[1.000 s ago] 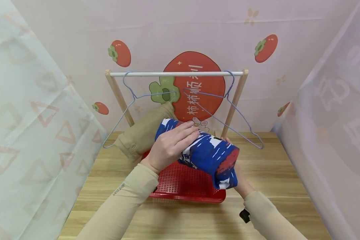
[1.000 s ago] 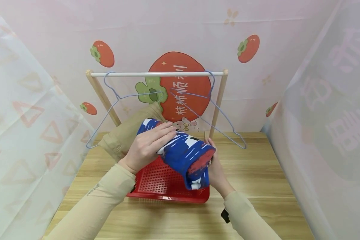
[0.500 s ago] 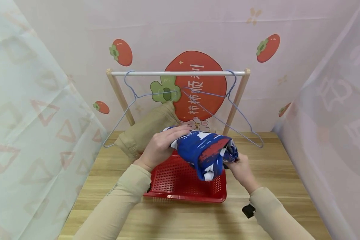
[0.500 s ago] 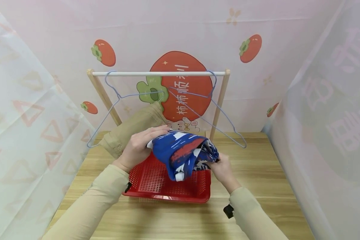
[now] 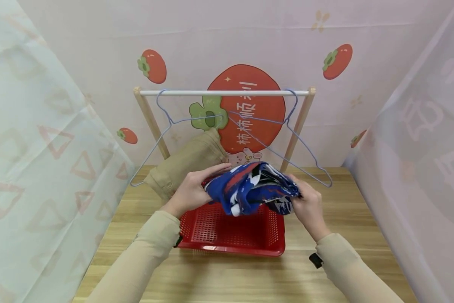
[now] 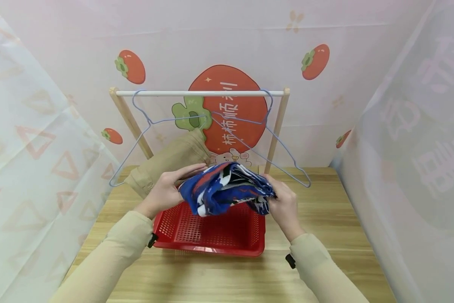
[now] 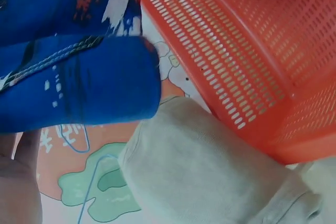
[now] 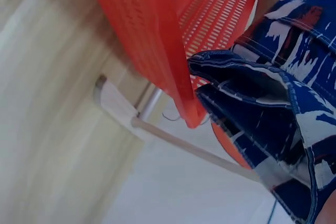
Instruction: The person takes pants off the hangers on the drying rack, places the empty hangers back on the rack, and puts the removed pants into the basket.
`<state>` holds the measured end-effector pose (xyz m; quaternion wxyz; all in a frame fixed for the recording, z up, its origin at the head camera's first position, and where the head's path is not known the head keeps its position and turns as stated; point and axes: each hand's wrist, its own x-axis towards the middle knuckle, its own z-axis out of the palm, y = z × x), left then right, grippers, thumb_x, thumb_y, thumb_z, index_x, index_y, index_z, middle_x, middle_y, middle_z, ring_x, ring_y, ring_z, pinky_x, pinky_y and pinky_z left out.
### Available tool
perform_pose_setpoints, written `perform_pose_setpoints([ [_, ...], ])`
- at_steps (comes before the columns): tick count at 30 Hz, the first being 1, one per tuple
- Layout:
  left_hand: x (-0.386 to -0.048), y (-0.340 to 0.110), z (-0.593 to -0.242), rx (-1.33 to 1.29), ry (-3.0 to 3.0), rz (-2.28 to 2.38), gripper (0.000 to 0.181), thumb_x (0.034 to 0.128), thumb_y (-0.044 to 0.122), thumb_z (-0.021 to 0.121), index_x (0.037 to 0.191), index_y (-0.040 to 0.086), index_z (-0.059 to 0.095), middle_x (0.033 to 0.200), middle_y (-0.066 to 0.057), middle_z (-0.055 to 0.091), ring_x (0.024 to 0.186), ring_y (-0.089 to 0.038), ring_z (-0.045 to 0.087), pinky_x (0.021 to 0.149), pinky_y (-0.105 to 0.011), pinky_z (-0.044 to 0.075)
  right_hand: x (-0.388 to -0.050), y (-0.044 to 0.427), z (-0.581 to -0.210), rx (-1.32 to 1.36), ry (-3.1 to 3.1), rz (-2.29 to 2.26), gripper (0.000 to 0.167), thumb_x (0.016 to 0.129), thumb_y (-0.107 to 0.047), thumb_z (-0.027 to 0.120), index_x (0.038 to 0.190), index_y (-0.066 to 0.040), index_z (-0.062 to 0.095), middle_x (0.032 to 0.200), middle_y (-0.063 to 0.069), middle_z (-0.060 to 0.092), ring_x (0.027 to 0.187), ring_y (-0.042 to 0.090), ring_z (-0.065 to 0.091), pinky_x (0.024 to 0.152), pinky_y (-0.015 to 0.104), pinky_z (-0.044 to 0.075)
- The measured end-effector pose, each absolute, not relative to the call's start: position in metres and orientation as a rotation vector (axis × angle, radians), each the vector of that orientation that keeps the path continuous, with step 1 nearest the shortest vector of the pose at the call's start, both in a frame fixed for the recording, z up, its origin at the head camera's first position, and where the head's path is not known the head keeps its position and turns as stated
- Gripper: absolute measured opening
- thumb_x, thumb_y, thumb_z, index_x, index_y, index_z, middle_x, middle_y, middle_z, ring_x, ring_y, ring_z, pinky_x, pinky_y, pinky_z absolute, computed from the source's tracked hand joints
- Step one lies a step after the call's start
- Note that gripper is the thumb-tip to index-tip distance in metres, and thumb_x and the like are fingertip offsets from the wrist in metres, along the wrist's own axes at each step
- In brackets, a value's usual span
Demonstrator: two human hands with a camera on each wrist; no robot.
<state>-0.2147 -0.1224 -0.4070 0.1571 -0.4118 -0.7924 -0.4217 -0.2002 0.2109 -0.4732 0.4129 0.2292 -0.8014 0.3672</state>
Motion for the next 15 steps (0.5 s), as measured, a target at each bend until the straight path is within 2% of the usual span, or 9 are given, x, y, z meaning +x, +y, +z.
perform_pose_setpoints([
  [3,-0.212,-0.126,-0.408,-1.128,-2.251,-1.206,0.065,0.0818,0.005,0.085,0.142,0.013,0.061,0.133,-0.006,0.069,0.113,-0.022,0.07,0.096,-0.032,0.056,-0.2,0.208,-0.472,0.589,-2.037,0.82,0.043,0.081,0.013,0.073,0.12,-0.004,0.074,0.107,0.015,0.077,0.088,0.034,0.074,0.08,0.043,0.059],
  [5,-0.211,-0.127,-0.409,-1.114,-2.247,-1.109,0.067,0.0813,0.006,0.086,0.142,0.014,0.06,0.133,-0.007,0.068,0.112,-0.023,0.07,0.096,-0.035,0.057,-0.201,0.205,-0.472,0.59,-2.032,0.749,0.043,0.081,0.013,0.07,0.121,-0.004,0.073,0.108,0.015,0.077,0.086,0.035,0.074,0.075,0.05,0.059],
  [7,-0.21,-0.128,-0.41,-1.119,-2.254,-0.936,0.07,0.0817,0.013,0.087,0.145,0.015,0.057,0.137,-0.006,0.067,0.113,-0.023,0.07,0.096,-0.038,0.057,-0.201,0.203,-0.472,0.592,-2.019,0.699,0.044,0.081,0.012,0.067,0.121,-0.005,0.073,0.108,0.014,0.077,0.084,0.036,0.074,0.072,0.052,0.059],
  [9,-0.208,-0.13,-0.41,-1.145,-2.26,-0.782,0.076,0.0823,0.022,0.088,0.149,0.016,0.052,0.143,-0.006,0.062,0.122,-0.024,0.067,0.1,-0.042,0.055,-0.201,0.2,-0.472,0.604,-2.008,0.665,0.045,0.081,0.012,0.067,0.122,-0.005,0.073,0.11,0.013,0.077,0.083,0.035,0.074,0.07,0.052,0.059],
  [12,-0.207,-0.135,-0.411,-1.166,-2.249,-0.632,0.078,0.0849,0.034,0.084,0.152,0.017,0.049,0.149,-0.004,0.057,0.128,-0.023,0.063,0.101,-0.043,0.054,-0.201,0.197,-0.47,0.64,-2.012,0.616,0.048,0.082,0.011,0.066,0.127,-0.007,0.071,0.116,0.012,0.076,0.084,0.035,0.074,0.071,0.052,0.061],
  [15,-0.209,-0.14,-0.411,-1.159,-2.225,-0.616,0.072,0.0865,0.034,0.083,0.149,0.014,0.053,0.146,-0.007,0.06,0.126,-0.024,0.064,0.1,-0.044,0.055,-0.202,0.194,-0.467,0.683,-2.022,0.586,0.053,0.081,0.013,0.064,0.13,-0.007,0.07,0.12,0.013,0.074,0.087,0.035,0.074,0.071,0.053,0.061],
])
